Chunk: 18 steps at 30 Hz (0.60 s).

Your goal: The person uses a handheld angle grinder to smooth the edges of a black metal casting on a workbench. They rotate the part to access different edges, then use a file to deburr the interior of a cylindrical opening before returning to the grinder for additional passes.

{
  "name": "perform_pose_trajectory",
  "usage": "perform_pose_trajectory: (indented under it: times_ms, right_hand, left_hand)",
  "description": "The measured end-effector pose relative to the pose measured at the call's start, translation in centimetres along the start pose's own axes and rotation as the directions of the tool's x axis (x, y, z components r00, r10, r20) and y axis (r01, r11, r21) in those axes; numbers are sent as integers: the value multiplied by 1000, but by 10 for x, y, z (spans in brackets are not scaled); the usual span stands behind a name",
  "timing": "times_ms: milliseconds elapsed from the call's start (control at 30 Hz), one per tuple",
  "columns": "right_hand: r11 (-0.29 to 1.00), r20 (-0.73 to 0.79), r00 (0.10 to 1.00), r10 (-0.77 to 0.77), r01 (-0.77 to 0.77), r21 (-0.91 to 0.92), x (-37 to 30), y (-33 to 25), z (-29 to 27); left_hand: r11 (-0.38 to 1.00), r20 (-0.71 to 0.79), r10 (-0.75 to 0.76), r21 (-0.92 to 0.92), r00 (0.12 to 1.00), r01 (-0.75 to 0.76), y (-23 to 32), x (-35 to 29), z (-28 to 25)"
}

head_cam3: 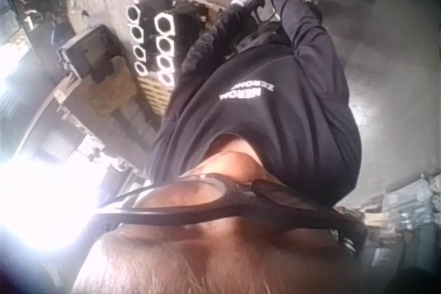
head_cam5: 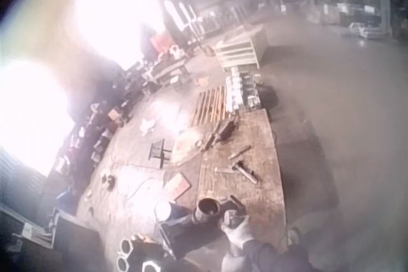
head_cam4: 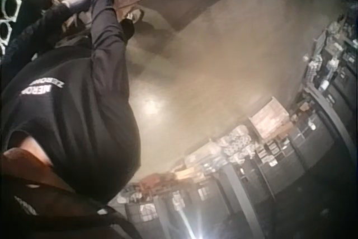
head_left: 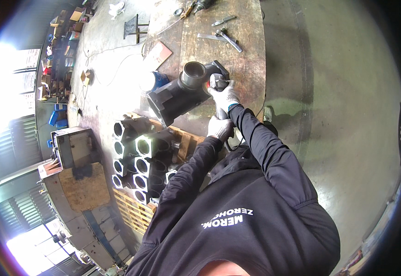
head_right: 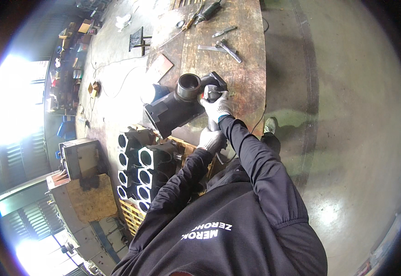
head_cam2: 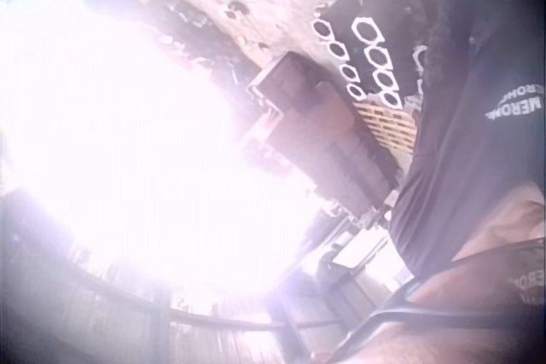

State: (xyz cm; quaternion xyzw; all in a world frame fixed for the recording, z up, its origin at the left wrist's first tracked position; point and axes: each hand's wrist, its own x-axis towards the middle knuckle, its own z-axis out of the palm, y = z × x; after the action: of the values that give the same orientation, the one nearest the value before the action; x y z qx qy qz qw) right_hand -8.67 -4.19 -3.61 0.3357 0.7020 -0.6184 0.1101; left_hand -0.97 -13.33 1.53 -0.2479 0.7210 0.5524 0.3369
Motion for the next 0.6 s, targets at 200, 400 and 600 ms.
perform_pose_trajectory:
  times_ms: [200,400,600]
  right_hand:
    - [998,25,999,-20,22,-53,-3,-6,-6]
    - [998,-66,996,-65,64,-23,-3,-9,-17]
    - [992,16,1000,-17,19,-121,-3,-2,-3]
  left_hand:
    - [999,12,7,51,1000,-7,1,-3,0]
    - [991,9,83,105,997,-83,14,-15,6]
    - [998,17,49,-35,999,-49,11,-20,1]
